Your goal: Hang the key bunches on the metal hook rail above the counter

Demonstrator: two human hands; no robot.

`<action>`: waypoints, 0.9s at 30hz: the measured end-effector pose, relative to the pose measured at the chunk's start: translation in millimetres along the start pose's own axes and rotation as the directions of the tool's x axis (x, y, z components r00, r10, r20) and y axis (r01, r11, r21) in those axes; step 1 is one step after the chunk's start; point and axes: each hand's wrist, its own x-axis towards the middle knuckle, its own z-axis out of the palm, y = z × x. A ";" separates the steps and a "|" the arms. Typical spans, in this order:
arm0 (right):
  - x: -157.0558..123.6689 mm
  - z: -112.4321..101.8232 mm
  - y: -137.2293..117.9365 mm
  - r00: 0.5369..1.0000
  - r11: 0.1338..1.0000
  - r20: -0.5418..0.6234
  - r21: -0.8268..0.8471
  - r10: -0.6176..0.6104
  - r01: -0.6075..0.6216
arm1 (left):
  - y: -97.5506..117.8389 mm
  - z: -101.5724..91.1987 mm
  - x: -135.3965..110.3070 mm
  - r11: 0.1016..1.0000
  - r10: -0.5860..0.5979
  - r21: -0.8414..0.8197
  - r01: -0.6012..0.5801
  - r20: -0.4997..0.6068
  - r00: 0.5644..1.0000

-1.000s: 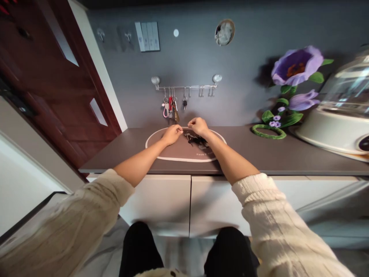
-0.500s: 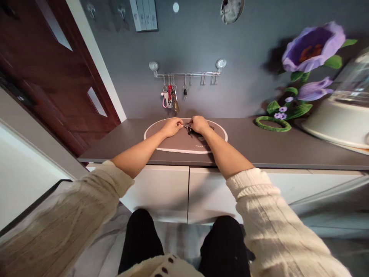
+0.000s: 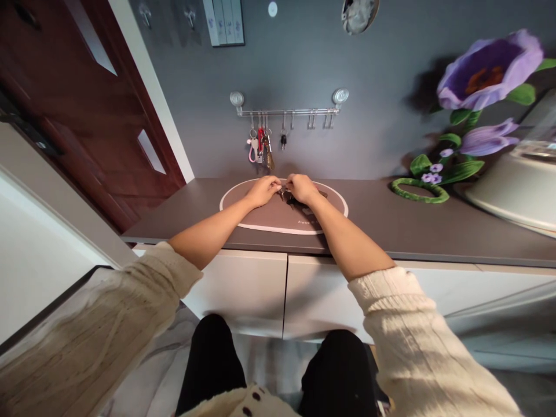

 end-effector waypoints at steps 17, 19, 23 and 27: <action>-1.7 -0.6 -7.7 0.991 0.739 -0.095 0.674 0.090 -0.002 | 4.3 -0.2 3.7 0.954 -0.105 -0.295 0.059 -0.142 0.984; -1.2 1.2 -7.9 0.994 0.659 -0.054 0.752 0.096 -0.023 | 4.2 -0.1 4.0 0.938 -0.138 -0.337 0.079 -0.154 0.978; -2.5 2.2 -10.5 0.993 0.547 0.013 0.834 0.114 -0.074 | 4.6 -0.5 4.7 0.897 -0.213 -0.425 0.122 -0.173 0.962; -4.7 2.7 -12.5 0.990 0.512 0.045 0.852 0.132 -0.107 | 4.7 0.7 5.1 0.869 -0.227 -0.482 0.114 -0.184 0.957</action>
